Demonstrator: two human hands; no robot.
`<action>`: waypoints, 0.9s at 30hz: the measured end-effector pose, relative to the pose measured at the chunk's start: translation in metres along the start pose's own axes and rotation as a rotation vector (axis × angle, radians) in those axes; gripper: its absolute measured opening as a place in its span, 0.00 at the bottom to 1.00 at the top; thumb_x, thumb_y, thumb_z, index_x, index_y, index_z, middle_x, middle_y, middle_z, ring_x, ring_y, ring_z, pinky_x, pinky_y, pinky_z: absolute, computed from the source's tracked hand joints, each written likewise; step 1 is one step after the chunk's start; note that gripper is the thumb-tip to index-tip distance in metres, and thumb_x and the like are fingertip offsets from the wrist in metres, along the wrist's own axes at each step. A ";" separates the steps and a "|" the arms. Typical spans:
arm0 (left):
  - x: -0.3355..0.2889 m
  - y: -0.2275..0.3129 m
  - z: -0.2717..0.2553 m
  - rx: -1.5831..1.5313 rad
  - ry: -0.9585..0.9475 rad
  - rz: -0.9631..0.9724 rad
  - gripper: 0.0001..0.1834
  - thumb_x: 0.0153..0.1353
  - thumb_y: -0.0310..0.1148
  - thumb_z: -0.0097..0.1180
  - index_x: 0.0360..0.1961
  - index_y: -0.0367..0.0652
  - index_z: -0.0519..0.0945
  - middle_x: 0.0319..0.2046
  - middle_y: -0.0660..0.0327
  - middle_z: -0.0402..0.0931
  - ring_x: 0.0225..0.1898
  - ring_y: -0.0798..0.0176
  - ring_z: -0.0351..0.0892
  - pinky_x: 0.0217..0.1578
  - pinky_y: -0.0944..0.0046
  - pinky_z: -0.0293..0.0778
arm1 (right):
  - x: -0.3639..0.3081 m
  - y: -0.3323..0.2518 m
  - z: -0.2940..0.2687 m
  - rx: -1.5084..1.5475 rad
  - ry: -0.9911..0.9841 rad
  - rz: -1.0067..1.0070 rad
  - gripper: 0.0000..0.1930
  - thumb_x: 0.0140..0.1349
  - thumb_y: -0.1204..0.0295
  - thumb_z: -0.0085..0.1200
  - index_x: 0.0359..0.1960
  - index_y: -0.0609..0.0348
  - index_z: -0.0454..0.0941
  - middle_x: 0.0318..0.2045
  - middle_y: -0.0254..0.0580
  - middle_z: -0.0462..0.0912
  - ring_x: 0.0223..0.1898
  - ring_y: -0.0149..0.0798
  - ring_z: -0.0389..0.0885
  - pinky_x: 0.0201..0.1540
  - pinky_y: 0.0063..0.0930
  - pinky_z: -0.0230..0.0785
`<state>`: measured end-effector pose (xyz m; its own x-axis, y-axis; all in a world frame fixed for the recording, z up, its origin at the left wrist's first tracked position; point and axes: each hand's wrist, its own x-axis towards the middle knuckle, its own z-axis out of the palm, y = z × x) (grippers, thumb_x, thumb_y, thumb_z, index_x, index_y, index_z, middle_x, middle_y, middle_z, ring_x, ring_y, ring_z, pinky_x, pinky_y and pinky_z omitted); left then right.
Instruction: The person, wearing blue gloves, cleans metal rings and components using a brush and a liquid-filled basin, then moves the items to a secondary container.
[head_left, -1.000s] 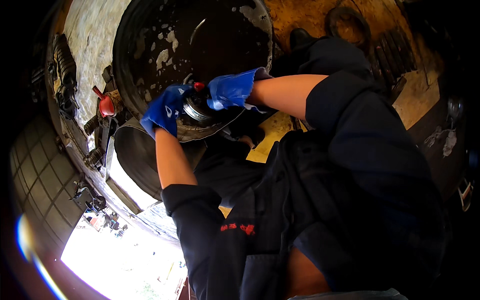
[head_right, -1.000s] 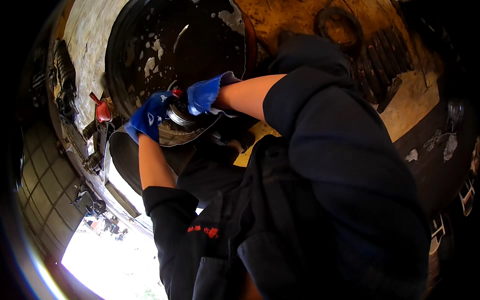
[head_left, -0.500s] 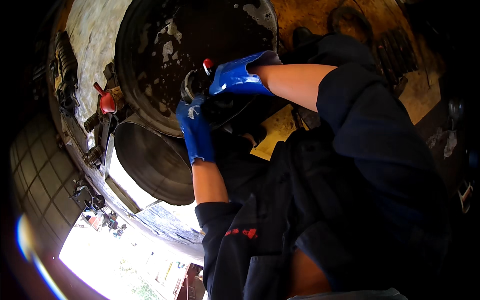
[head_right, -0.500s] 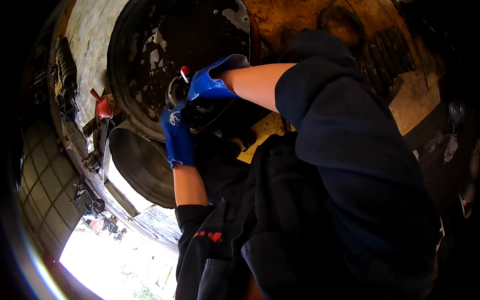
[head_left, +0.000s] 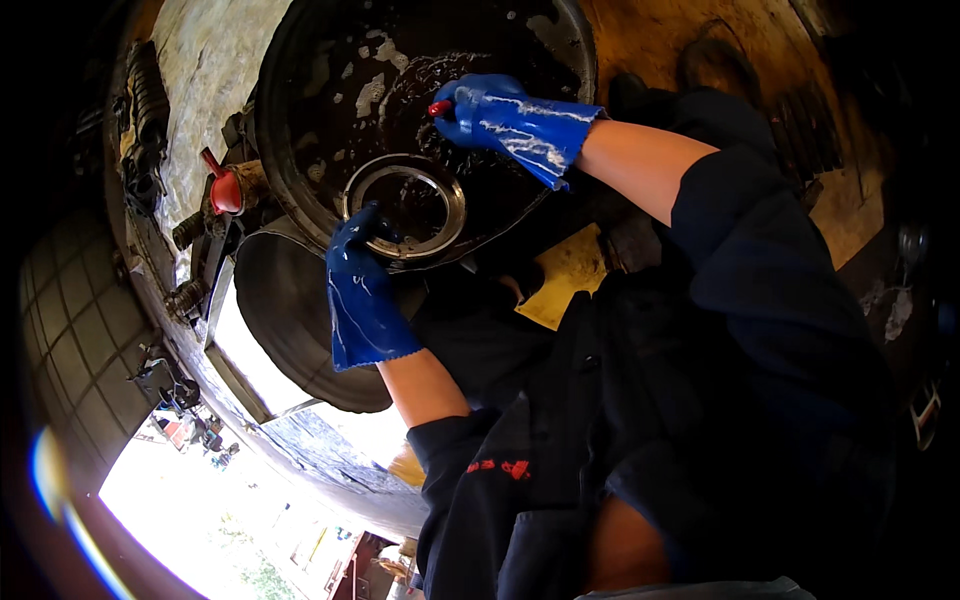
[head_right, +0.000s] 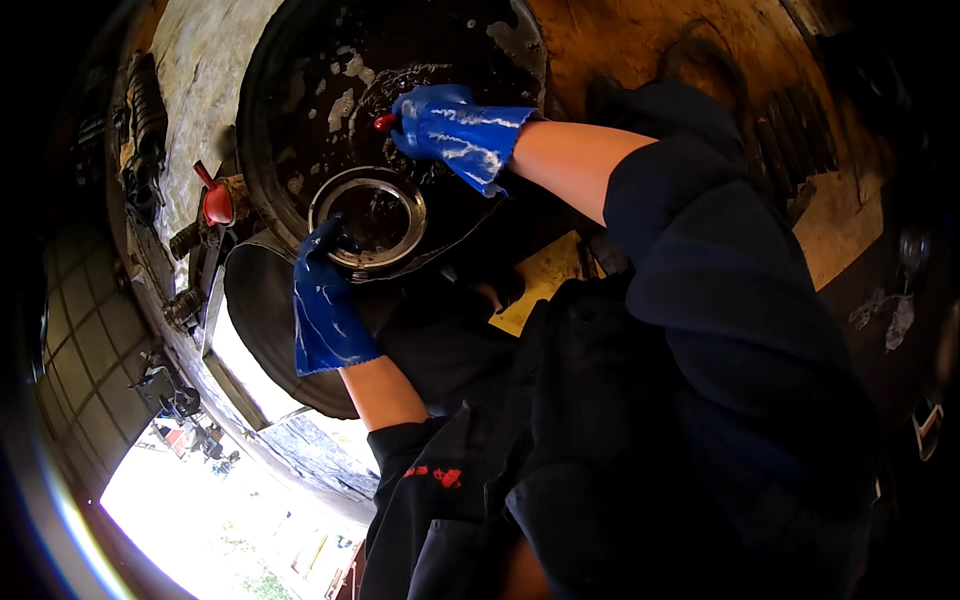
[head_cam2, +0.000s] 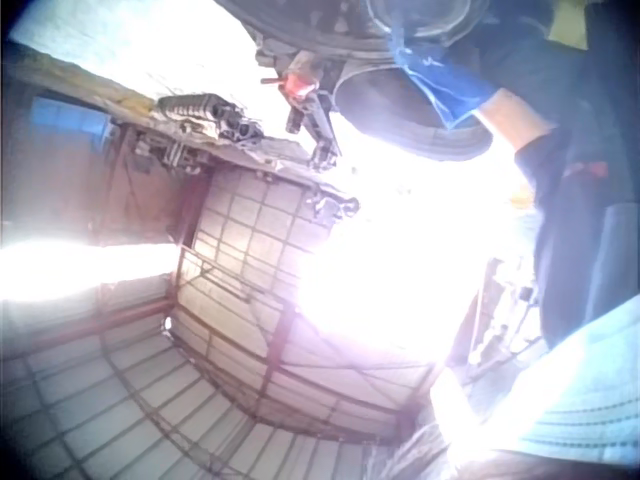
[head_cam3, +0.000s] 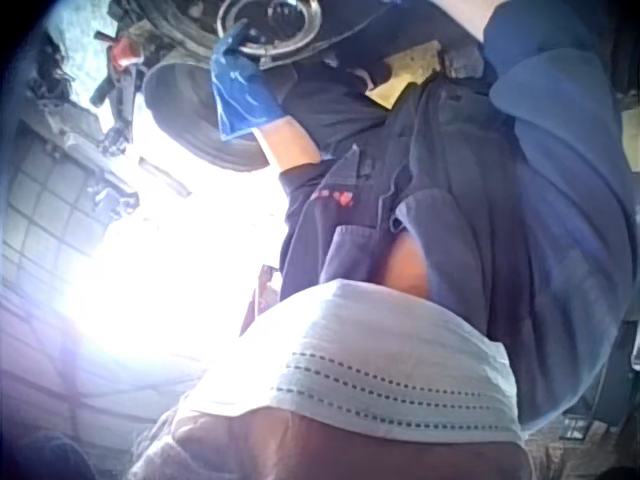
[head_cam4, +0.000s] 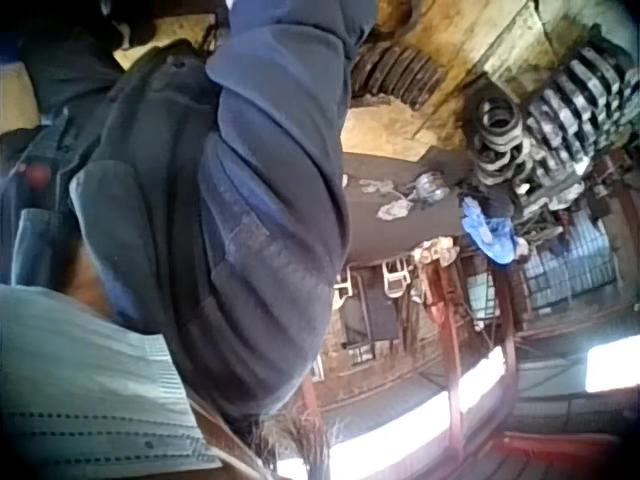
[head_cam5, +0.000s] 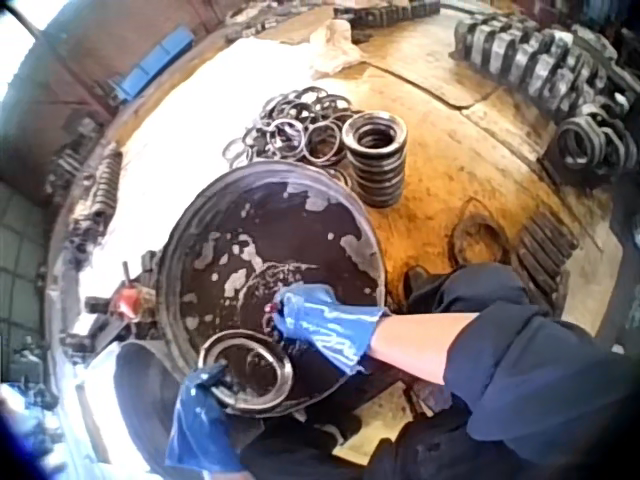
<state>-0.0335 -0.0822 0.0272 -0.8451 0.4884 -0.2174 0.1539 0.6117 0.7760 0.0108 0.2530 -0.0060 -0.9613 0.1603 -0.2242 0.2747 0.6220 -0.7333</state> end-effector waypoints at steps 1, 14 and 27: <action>0.004 0.008 0.008 -0.022 -0.005 -0.014 0.18 0.72 0.24 0.53 0.60 0.34 0.82 0.41 0.55 0.83 0.41 0.61 0.84 0.44 0.62 0.81 | 0.003 0.002 -0.002 -0.005 -0.016 -0.028 0.13 0.63 0.57 0.62 0.41 0.49 0.88 0.30 0.40 0.89 0.34 0.44 0.89 0.41 0.37 0.83; 0.008 0.067 0.036 -0.177 0.083 -0.181 0.18 0.73 0.33 0.51 0.55 0.33 0.84 0.38 0.53 0.84 0.39 0.58 0.84 0.42 0.61 0.80 | 0.017 -0.010 0.014 0.210 -0.026 -0.637 0.13 0.69 0.61 0.63 0.53 0.44 0.87 0.44 0.38 0.90 0.48 0.43 0.89 0.53 0.37 0.83; 0.026 0.087 0.035 -0.696 0.265 -0.580 0.15 0.57 0.25 0.67 0.44 0.31 0.82 0.30 0.53 0.82 0.30 0.56 0.82 0.35 0.58 0.79 | 0.008 -0.041 -0.001 0.221 -0.106 -0.667 0.17 0.69 0.60 0.63 0.58 0.43 0.85 0.49 0.37 0.90 0.50 0.42 0.89 0.54 0.35 0.83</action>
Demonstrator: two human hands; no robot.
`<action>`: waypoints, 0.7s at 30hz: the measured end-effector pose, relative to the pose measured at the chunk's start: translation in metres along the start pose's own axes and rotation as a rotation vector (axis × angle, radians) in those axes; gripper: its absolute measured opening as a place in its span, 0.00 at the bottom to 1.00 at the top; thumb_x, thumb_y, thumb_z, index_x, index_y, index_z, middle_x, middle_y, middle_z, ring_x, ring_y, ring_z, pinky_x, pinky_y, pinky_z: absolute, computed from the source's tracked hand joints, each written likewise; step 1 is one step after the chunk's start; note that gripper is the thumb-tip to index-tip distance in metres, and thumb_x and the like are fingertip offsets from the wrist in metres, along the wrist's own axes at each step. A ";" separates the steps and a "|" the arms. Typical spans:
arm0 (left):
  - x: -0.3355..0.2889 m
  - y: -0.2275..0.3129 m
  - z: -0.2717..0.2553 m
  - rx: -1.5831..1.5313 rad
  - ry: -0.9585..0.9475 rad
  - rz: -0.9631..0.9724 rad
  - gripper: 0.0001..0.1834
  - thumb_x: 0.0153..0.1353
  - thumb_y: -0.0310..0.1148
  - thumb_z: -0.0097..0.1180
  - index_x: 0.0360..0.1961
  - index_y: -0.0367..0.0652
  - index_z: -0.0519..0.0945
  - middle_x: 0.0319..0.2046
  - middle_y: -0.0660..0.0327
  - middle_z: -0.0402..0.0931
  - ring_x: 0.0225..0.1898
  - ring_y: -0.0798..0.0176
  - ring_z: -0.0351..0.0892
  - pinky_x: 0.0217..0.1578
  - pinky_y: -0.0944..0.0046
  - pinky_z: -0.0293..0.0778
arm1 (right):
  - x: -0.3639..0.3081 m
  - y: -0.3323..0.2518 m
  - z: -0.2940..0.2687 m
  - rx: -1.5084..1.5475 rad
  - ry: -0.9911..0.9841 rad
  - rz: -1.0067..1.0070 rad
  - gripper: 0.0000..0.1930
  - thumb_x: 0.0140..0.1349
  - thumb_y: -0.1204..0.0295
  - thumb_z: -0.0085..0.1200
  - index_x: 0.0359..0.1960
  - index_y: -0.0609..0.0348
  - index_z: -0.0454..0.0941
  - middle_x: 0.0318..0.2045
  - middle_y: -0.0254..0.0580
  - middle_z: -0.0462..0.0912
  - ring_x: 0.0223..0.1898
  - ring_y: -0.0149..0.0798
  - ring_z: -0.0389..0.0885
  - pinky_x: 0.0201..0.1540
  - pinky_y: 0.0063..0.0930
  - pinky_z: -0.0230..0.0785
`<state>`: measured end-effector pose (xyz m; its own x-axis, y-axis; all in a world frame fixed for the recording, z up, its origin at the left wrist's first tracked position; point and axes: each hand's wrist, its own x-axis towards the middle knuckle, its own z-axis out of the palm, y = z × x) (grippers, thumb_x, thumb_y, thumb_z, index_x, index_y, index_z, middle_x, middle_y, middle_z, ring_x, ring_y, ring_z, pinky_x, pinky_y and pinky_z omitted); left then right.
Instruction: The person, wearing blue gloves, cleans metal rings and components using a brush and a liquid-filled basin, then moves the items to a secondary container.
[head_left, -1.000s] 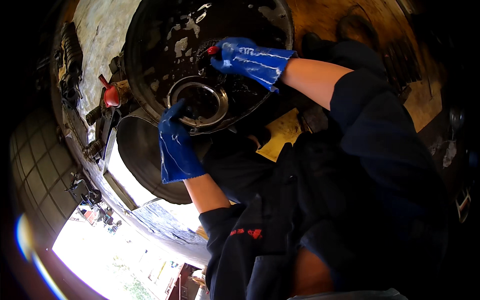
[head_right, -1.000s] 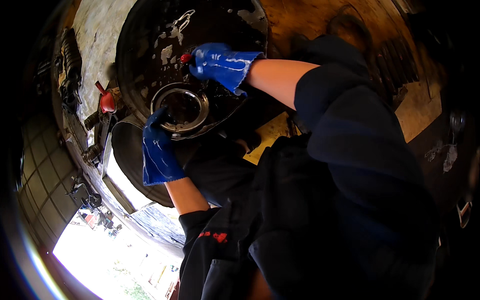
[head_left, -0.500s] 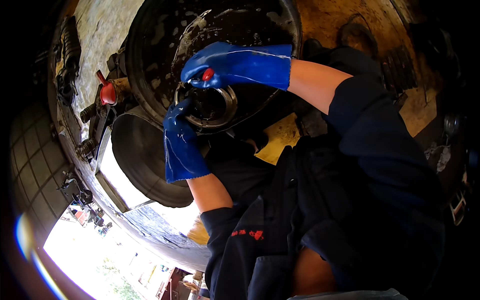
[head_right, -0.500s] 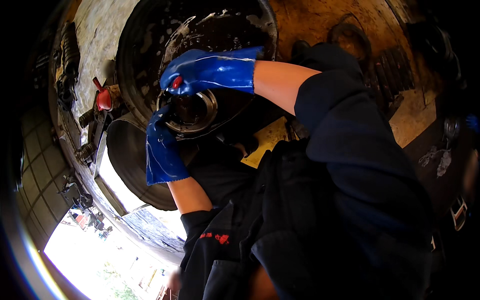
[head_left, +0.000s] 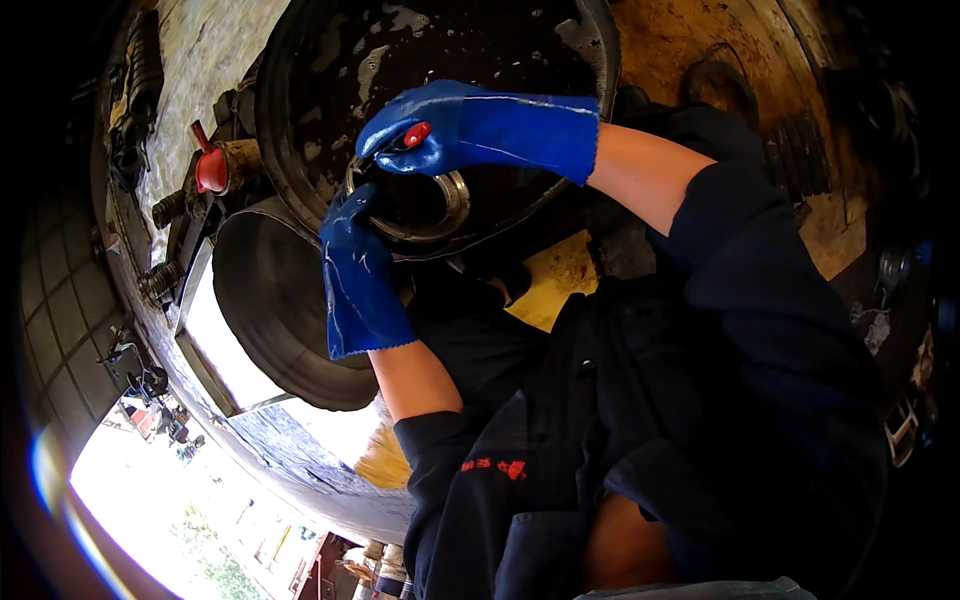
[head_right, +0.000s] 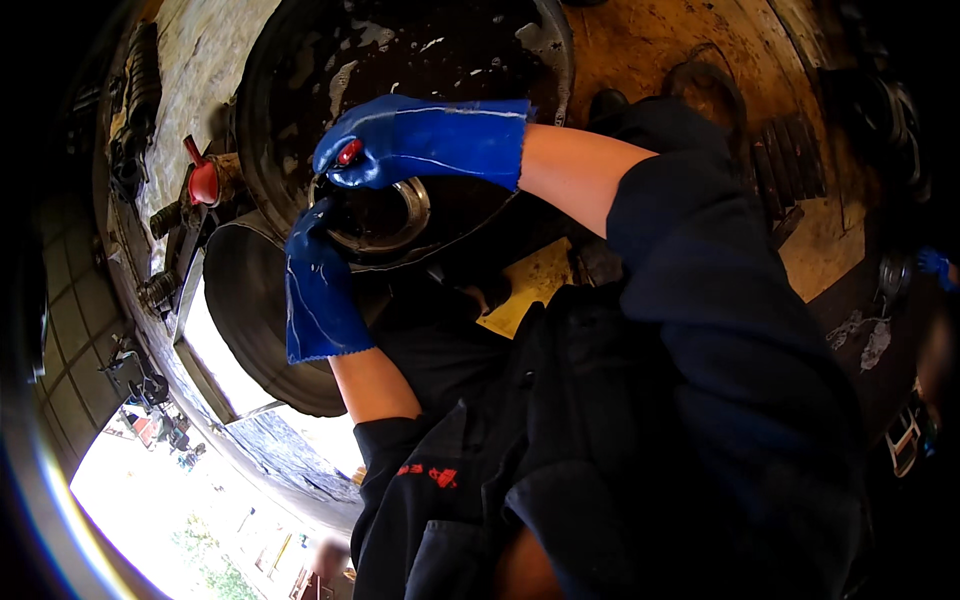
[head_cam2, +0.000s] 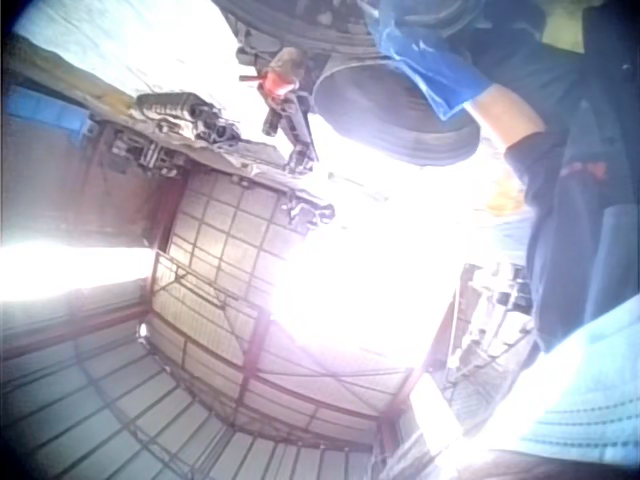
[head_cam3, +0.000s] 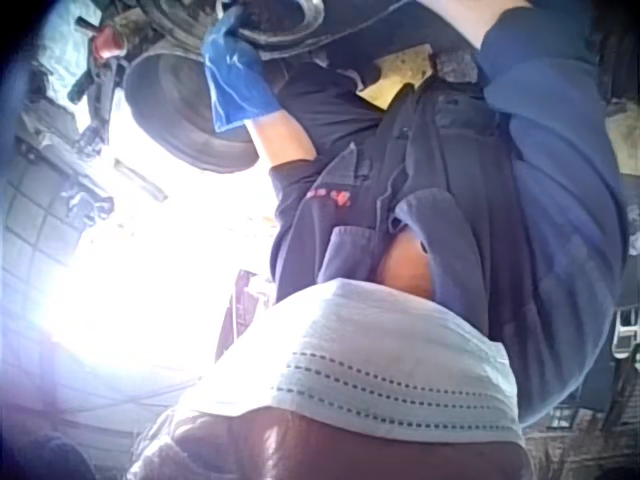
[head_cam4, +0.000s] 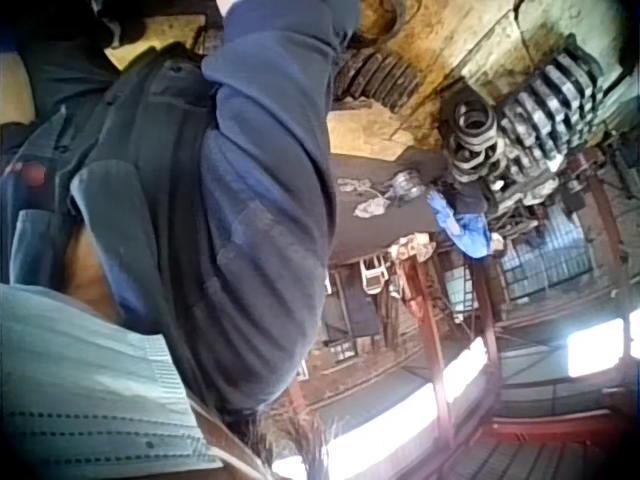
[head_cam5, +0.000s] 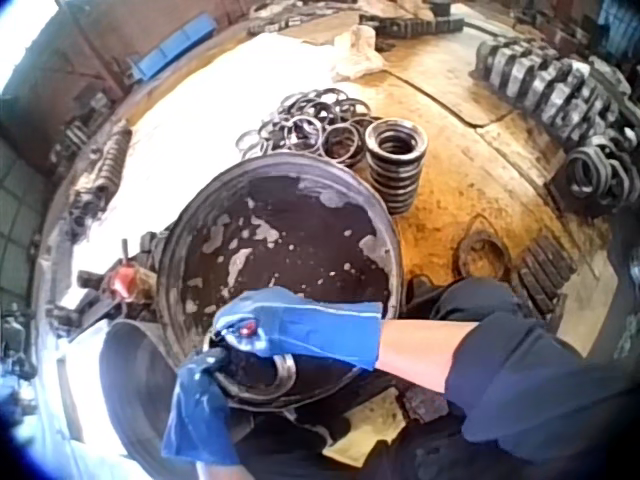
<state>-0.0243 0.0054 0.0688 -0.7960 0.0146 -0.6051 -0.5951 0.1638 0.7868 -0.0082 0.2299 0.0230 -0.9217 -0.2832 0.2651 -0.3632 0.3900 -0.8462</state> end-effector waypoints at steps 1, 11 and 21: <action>-0.001 0.000 0.001 -0.004 0.019 -0.002 0.16 0.57 0.25 0.67 0.46 0.30 0.82 0.30 0.53 0.82 0.30 0.56 0.82 0.35 0.59 0.79 | 0.001 -0.003 0.000 -0.055 -0.028 0.018 0.17 0.69 0.60 0.63 0.58 0.43 0.85 0.50 0.38 0.90 0.51 0.43 0.88 0.55 0.35 0.83; -0.007 -0.002 0.013 0.085 -0.035 0.159 0.14 0.55 0.25 0.68 0.42 0.31 0.84 0.28 0.55 0.83 0.28 0.59 0.82 0.35 0.62 0.78 | -0.032 -0.001 -0.018 0.169 -0.211 0.784 0.23 0.63 0.50 0.57 0.37 0.62 0.86 0.28 0.50 0.86 0.33 0.48 0.85 0.42 0.43 0.73; -0.004 0.006 0.018 0.117 0.091 0.183 0.15 0.54 0.27 0.69 0.43 0.33 0.85 0.32 0.55 0.85 0.33 0.59 0.85 0.38 0.61 0.80 | -0.030 -0.007 -0.046 0.146 -0.294 0.849 0.23 0.63 0.47 0.59 0.49 0.50 0.87 0.36 0.43 0.88 0.39 0.42 0.87 0.47 0.41 0.79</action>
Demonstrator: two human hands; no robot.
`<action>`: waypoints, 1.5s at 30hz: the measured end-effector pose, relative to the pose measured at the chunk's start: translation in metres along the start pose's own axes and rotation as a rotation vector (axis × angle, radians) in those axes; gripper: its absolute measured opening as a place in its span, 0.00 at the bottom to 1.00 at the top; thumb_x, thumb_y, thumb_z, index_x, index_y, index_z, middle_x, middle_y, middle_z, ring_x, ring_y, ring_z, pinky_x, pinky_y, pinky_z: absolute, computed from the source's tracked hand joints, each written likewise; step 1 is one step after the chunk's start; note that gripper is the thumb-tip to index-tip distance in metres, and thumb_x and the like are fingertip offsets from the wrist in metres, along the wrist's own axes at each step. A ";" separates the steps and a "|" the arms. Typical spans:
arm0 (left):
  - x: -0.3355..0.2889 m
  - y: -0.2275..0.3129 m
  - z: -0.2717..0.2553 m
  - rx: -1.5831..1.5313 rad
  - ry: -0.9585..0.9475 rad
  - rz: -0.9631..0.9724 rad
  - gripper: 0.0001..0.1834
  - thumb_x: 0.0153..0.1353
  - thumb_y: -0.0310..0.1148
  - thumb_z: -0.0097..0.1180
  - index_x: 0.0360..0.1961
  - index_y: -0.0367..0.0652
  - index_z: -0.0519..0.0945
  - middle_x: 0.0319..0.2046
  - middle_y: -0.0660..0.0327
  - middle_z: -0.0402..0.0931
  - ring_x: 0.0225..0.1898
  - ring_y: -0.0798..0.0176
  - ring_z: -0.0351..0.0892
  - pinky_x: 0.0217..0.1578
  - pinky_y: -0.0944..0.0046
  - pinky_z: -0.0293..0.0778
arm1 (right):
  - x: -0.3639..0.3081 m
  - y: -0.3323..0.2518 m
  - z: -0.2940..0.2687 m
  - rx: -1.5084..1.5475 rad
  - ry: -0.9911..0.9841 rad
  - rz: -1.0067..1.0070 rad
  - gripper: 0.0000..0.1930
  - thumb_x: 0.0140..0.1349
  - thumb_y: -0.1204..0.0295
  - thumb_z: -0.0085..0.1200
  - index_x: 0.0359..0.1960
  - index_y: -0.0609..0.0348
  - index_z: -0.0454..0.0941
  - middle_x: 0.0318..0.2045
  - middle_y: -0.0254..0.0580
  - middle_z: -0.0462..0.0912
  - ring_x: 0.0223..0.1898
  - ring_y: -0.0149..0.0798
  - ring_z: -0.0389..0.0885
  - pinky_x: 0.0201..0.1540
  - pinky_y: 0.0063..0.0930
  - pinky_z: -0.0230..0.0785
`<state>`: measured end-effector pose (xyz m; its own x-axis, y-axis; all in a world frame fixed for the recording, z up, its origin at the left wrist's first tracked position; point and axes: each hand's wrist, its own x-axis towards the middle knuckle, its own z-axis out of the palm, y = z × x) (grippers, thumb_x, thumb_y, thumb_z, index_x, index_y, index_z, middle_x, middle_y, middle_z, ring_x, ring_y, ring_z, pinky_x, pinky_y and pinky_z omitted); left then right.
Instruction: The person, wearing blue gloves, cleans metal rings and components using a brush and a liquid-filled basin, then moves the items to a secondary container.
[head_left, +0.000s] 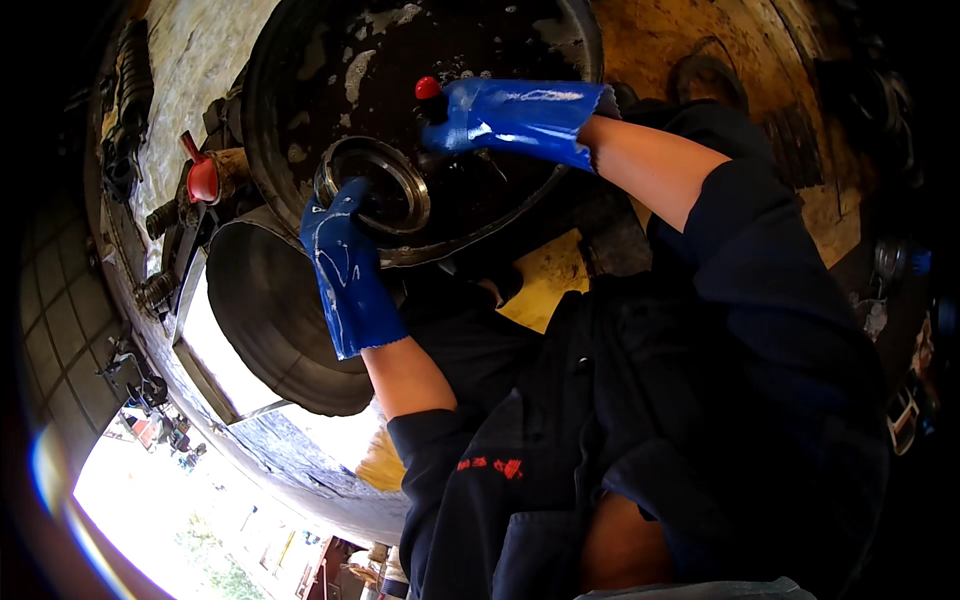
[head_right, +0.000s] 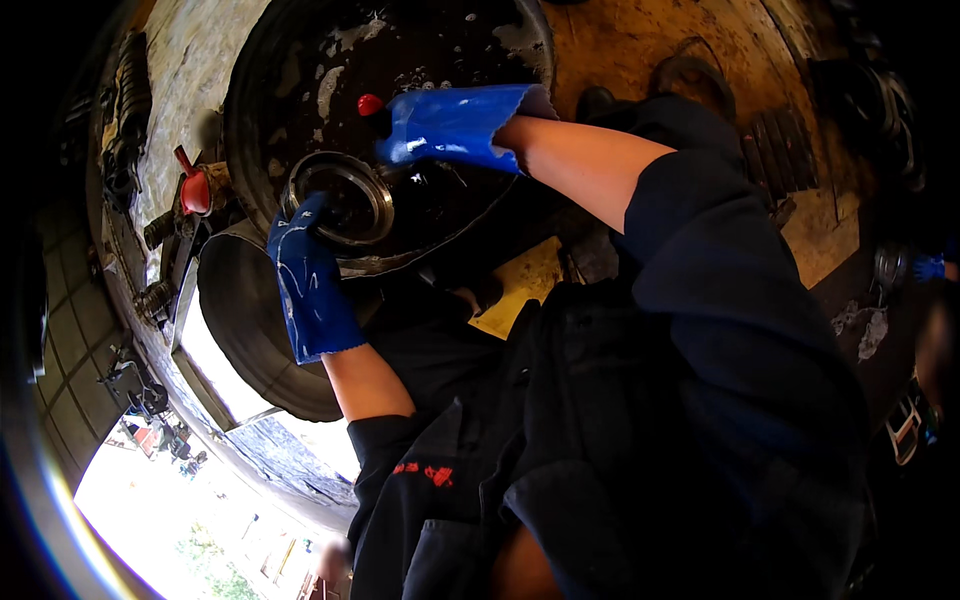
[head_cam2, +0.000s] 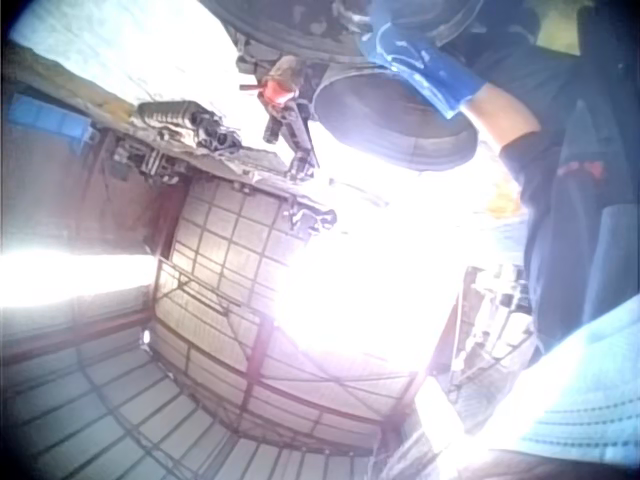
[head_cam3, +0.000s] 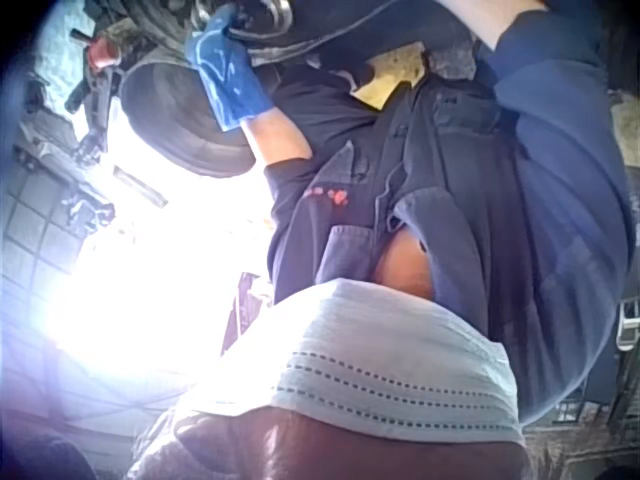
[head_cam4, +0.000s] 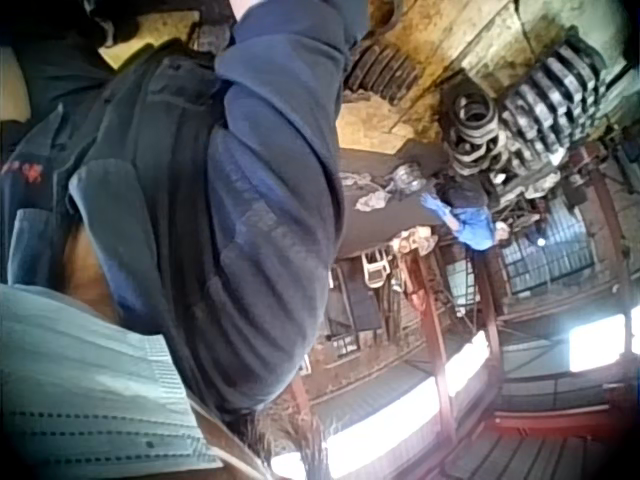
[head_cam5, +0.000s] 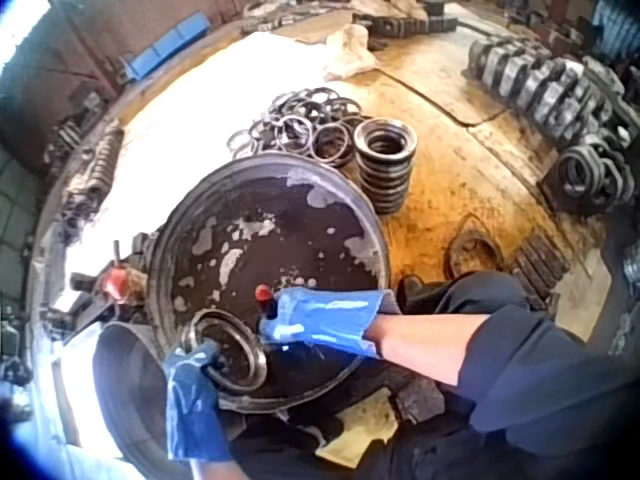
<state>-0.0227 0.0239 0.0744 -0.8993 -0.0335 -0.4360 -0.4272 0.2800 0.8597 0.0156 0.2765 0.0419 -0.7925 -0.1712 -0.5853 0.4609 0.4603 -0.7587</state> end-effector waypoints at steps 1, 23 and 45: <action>0.001 -0.001 0.000 -0.011 0.013 0.001 0.16 0.54 0.25 0.70 0.44 0.33 0.84 0.32 0.55 0.85 0.32 0.58 0.84 0.37 0.61 0.80 | -0.003 -0.011 0.003 0.025 -0.046 -0.012 0.24 0.63 0.46 0.59 0.50 0.50 0.87 0.37 0.43 0.88 0.41 0.41 0.86 0.48 0.41 0.78; -0.007 -0.009 0.046 1.317 -0.259 0.296 0.23 0.54 0.36 0.68 0.54 0.48 0.86 0.45 0.52 0.87 0.50 0.48 0.87 0.51 0.54 0.80 | 0.026 0.017 -0.003 0.103 0.397 -0.020 0.16 0.65 0.54 0.56 0.37 0.52 0.86 0.23 0.40 0.84 0.28 0.38 0.85 0.38 0.36 0.80; 0.040 -0.070 -0.002 0.075 -0.356 -0.087 0.26 0.63 0.29 0.66 0.61 0.33 0.78 0.54 0.55 0.85 0.54 0.56 0.84 0.57 0.62 0.78 | -0.031 0.018 0.022 0.149 0.009 -0.099 0.24 0.64 0.52 0.57 0.33 0.67 0.83 0.27 0.45 0.80 0.30 0.39 0.76 0.39 0.38 0.67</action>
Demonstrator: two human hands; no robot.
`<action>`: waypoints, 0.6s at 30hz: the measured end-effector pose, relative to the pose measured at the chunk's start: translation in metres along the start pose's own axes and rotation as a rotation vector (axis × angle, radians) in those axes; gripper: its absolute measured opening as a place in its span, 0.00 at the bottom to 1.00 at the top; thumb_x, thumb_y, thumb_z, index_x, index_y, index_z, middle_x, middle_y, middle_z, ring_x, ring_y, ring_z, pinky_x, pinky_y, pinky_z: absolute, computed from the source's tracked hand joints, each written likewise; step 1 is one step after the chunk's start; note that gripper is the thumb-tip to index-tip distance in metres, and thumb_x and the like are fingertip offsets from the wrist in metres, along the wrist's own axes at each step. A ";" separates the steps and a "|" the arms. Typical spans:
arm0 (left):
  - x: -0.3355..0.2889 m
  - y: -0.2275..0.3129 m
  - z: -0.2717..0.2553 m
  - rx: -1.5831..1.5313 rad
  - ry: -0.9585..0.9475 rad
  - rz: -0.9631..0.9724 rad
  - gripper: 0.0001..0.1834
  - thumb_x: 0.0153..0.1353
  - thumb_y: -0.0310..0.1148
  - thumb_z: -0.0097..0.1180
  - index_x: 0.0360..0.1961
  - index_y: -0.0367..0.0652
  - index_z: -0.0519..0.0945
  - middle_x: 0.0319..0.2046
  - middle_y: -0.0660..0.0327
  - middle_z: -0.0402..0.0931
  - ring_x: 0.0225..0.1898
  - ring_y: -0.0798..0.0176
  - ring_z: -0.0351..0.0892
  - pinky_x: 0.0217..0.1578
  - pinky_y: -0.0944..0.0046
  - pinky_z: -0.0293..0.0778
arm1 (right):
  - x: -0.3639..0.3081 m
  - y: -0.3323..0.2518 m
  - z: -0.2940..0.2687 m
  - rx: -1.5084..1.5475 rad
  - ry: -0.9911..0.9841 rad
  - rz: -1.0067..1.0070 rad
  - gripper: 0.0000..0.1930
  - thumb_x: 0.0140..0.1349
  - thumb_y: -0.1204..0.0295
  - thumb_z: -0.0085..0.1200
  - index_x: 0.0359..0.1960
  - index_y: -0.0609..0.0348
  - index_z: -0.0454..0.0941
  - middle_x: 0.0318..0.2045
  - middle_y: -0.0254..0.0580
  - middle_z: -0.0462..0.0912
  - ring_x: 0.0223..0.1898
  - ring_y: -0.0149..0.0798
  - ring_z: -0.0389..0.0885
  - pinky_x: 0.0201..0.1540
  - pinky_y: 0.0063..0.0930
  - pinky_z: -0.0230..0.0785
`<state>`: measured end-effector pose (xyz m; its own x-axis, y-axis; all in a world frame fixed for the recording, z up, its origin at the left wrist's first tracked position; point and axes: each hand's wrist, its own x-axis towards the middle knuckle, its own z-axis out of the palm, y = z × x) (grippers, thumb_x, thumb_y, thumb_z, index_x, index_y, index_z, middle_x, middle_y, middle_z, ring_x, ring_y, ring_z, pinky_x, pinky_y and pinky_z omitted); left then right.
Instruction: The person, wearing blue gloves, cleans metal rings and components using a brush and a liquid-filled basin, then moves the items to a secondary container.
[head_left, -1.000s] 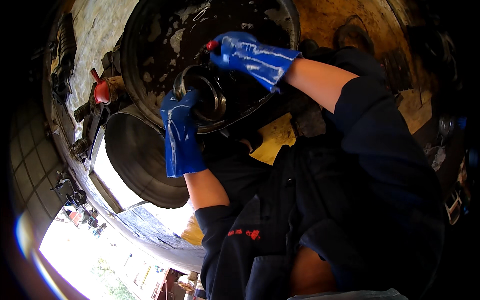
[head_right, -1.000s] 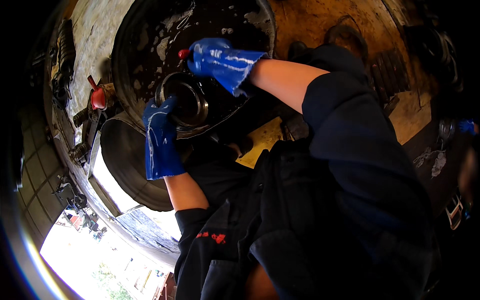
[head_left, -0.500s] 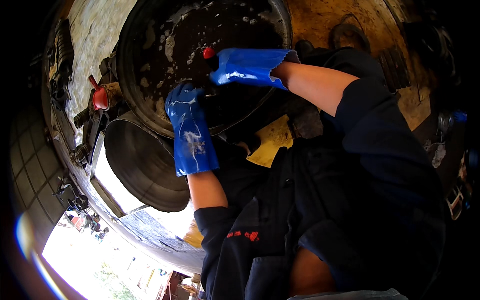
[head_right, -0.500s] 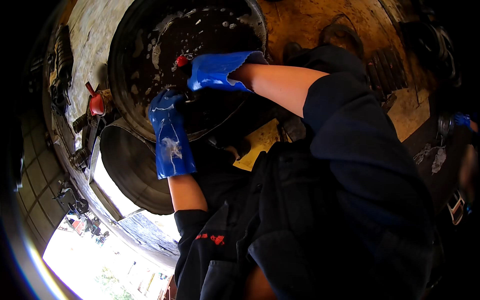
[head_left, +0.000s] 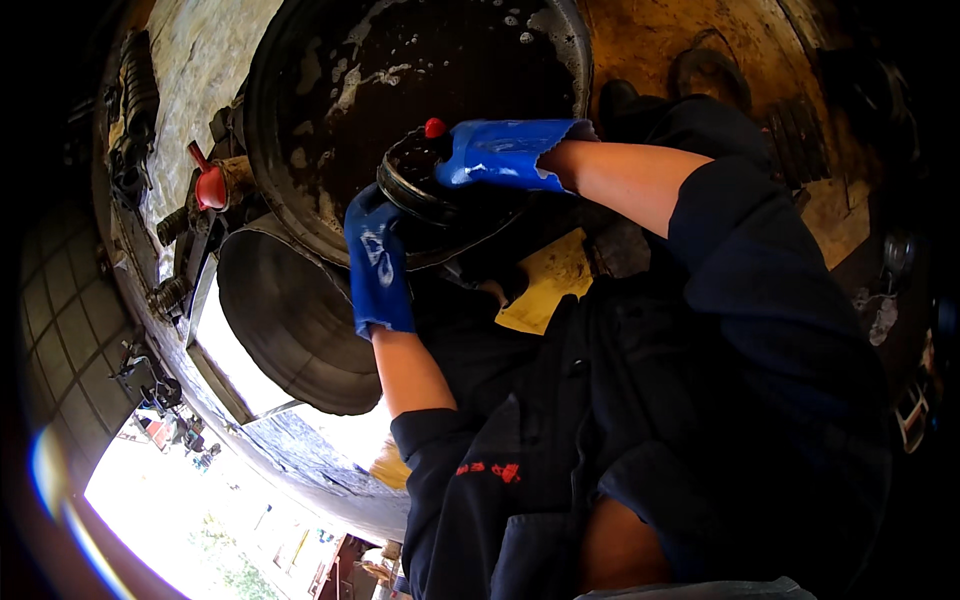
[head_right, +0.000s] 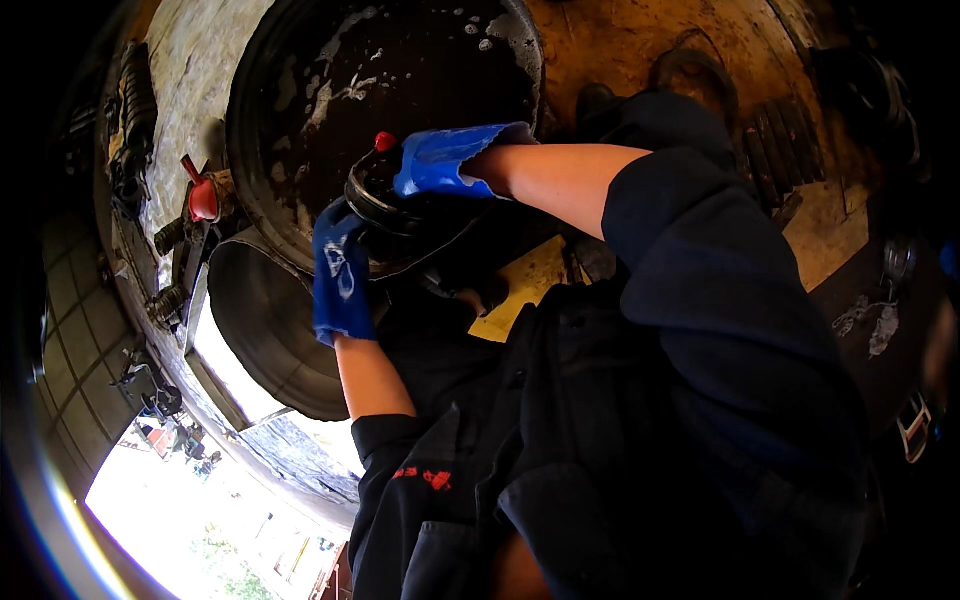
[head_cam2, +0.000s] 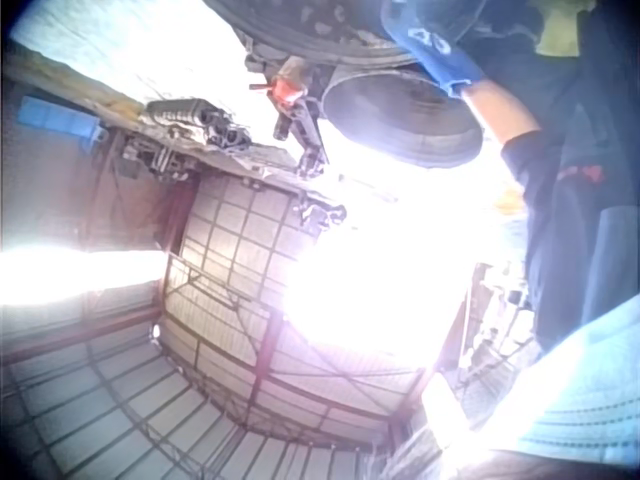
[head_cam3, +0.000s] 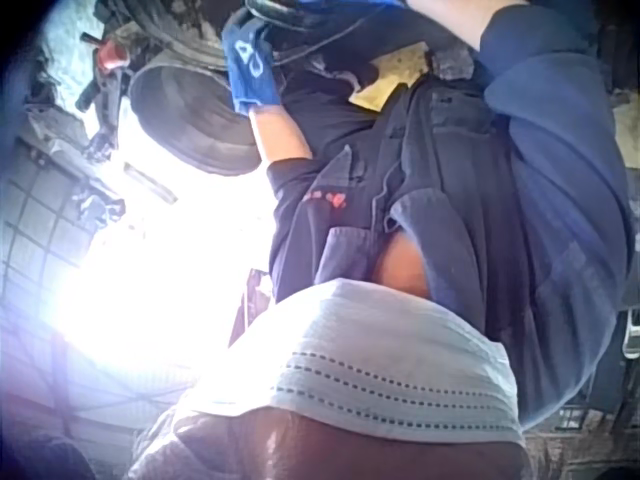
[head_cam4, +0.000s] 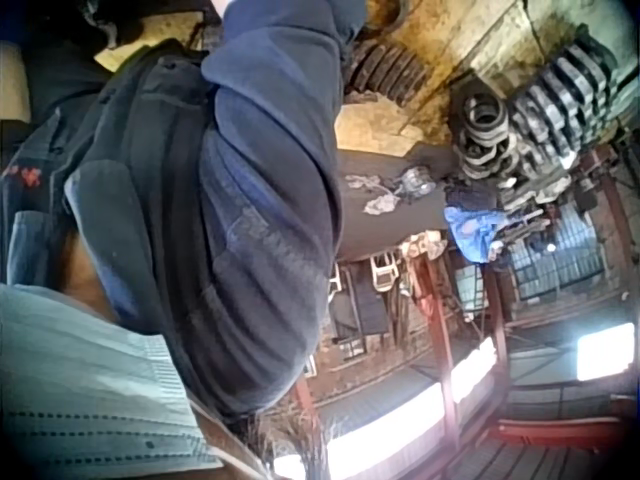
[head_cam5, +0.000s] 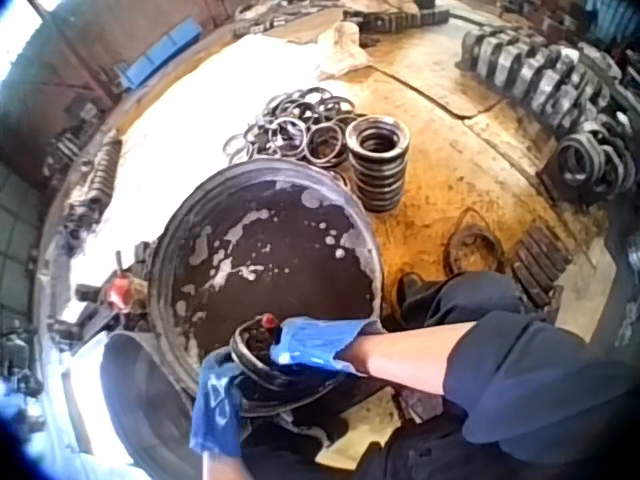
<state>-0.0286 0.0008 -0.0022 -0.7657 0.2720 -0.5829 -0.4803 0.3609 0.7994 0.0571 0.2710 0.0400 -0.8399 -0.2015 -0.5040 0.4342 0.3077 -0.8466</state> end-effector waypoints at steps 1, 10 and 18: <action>-0.001 0.004 0.003 -0.260 -0.123 -0.087 0.27 0.61 0.26 0.66 0.62 0.31 0.78 0.55 0.55 0.84 0.55 0.57 0.84 0.57 0.62 0.78 | 0.005 0.008 -0.001 -0.004 0.020 0.007 0.23 0.65 0.52 0.57 0.34 0.66 0.83 0.28 0.45 0.81 0.30 0.40 0.76 0.39 0.38 0.67; 0.020 -0.013 0.022 -0.727 0.046 -0.359 0.30 0.74 0.50 0.56 0.68 0.41 0.75 0.67 0.52 0.74 0.66 0.47 0.73 0.69 0.47 0.68 | 0.018 0.019 -0.006 -0.142 0.220 -0.389 0.09 0.69 0.72 0.53 0.47 0.55 0.82 0.36 0.45 0.86 0.39 0.45 0.85 0.45 0.34 0.74; -0.016 0.012 0.069 -0.131 0.092 0.039 0.22 0.64 0.36 0.67 0.53 0.30 0.81 0.43 0.52 0.85 0.40 0.62 0.85 0.44 0.64 0.80 | 0.038 0.033 0.011 0.092 0.179 0.082 0.21 0.61 0.56 0.57 0.35 0.66 0.85 0.22 0.50 0.81 0.28 0.43 0.80 0.40 0.38 0.71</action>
<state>0.0077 0.0621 0.0067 -0.8180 0.1980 -0.5400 -0.4966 0.2306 0.8368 0.0434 0.2631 -0.0092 -0.8412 -0.0083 -0.5407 0.5248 0.2289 -0.8199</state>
